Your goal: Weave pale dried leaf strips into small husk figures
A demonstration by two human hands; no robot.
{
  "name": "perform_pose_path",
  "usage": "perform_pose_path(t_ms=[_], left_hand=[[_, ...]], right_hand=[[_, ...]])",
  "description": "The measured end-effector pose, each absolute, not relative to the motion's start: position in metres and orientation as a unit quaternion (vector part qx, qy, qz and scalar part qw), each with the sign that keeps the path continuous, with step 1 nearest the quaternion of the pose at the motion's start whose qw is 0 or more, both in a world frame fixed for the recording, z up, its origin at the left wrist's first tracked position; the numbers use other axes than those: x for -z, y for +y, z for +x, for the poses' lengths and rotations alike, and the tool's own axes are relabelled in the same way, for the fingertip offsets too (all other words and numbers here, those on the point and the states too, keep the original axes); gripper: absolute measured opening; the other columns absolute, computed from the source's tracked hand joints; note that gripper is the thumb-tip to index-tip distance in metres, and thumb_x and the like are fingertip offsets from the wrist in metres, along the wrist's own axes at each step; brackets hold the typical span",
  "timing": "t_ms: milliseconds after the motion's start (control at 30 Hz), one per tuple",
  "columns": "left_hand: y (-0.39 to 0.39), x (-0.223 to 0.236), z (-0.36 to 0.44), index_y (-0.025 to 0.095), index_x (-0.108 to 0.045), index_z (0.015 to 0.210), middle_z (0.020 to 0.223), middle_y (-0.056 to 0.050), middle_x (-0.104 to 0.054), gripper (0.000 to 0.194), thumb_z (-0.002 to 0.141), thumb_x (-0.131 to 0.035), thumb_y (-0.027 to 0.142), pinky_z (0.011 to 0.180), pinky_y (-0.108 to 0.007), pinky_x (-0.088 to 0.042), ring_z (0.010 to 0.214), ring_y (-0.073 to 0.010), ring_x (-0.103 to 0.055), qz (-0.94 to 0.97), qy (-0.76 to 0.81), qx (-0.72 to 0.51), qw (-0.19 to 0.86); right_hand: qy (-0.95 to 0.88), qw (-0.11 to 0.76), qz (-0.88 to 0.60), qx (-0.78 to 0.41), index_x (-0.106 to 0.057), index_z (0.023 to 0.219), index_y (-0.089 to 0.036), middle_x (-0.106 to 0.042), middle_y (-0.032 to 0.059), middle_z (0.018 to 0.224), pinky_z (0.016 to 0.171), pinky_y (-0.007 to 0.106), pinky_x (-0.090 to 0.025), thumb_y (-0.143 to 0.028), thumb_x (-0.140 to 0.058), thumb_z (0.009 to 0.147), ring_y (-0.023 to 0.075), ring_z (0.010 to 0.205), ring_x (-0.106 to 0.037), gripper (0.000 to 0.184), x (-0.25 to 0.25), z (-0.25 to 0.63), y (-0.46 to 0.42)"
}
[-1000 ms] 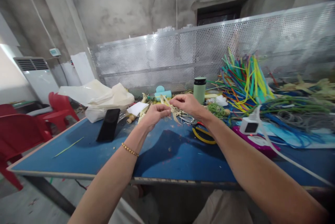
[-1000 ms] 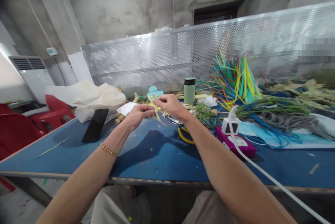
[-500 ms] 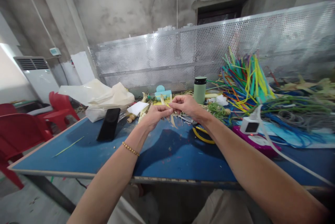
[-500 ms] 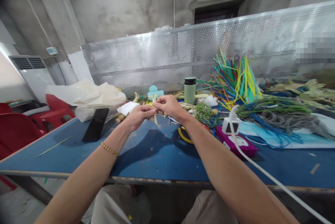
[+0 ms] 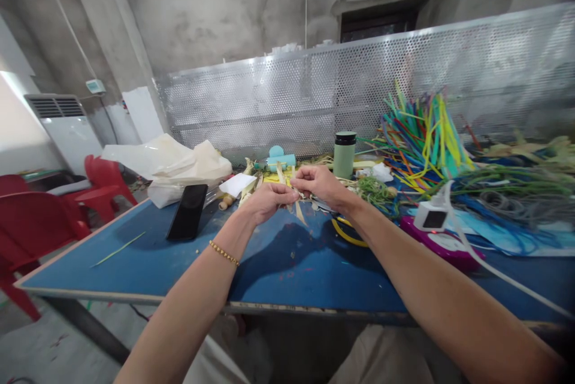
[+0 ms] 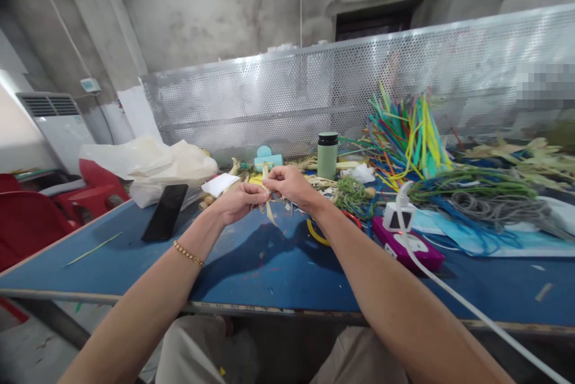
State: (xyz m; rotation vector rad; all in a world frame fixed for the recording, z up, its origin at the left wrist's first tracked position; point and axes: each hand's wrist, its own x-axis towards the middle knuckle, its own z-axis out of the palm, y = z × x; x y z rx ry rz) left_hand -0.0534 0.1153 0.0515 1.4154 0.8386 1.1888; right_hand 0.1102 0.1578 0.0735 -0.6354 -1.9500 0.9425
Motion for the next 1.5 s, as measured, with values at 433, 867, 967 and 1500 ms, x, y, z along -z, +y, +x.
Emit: perform_pose_path(t_ms=[433,867,967,1500], left_hand=[[0.116,-0.05,-0.054,0.012,-0.071,0.059,0.057,-0.003,-0.06,0.021,0.056,-0.085,0.028,0.056,-0.028,-0.032,0.057,-0.0099,-0.047,0.603,0.345,-0.481,0.534],[0.116,-0.048,-0.051,0.011,-0.069,0.061,0.057,-0.003,-0.058,0.024,0.061,-0.083,0.03,0.055,-0.027,-0.031,0.055,-0.0096,-0.047,0.598,0.334,-0.488,0.541],[0.12,-0.047,-0.053,0.012,-0.068,0.064,0.058,-0.003,-0.057,0.024,0.064,-0.082,0.031,0.055,-0.027,-0.03,0.054,-0.0091,-0.046,0.579,0.334,-0.513,0.539],[0.119,-0.055,-0.062,0.01,-0.071,0.078,0.077,-0.011,-0.072,0.018,0.067,-0.078,0.021,0.069,-0.031,-0.044,0.069,-0.0159,-0.063,0.559,0.343,-0.507,0.559]], right_hand=[[-0.782,0.426,-0.263,-0.372,-0.056,0.062,-0.016,-0.05,-0.0042,0.049,0.043,0.021,-0.029,-0.033,-0.068,0.069,0.0069,0.045,-0.041,0.022,-0.074,0.109,0.157],[-0.781,0.437,-0.257,-0.365,-0.059,0.065,-0.016,-0.054,-0.003,0.053,0.046,0.023,-0.033,-0.04,-0.069,0.071,0.009,0.048,-0.044,0.026,-0.073,0.11,0.161],[-0.788,0.444,-0.256,-0.341,-0.062,0.067,-0.016,-0.058,-0.0003,0.057,0.05,0.024,-0.037,-0.046,-0.063,0.078,0.011,0.052,-0.049,0.032,-0.075,0.112,0.163],[-0.868,0.377,-0.259,-0.193,-0.061,0.065,-0.015,-0.051,-0.002,0.059,0.054,0.024,-0.031,-0.034,-0.057,0.082,0.0106,0.057,-0.044,0.026,-0.078,0.121,0.169]])
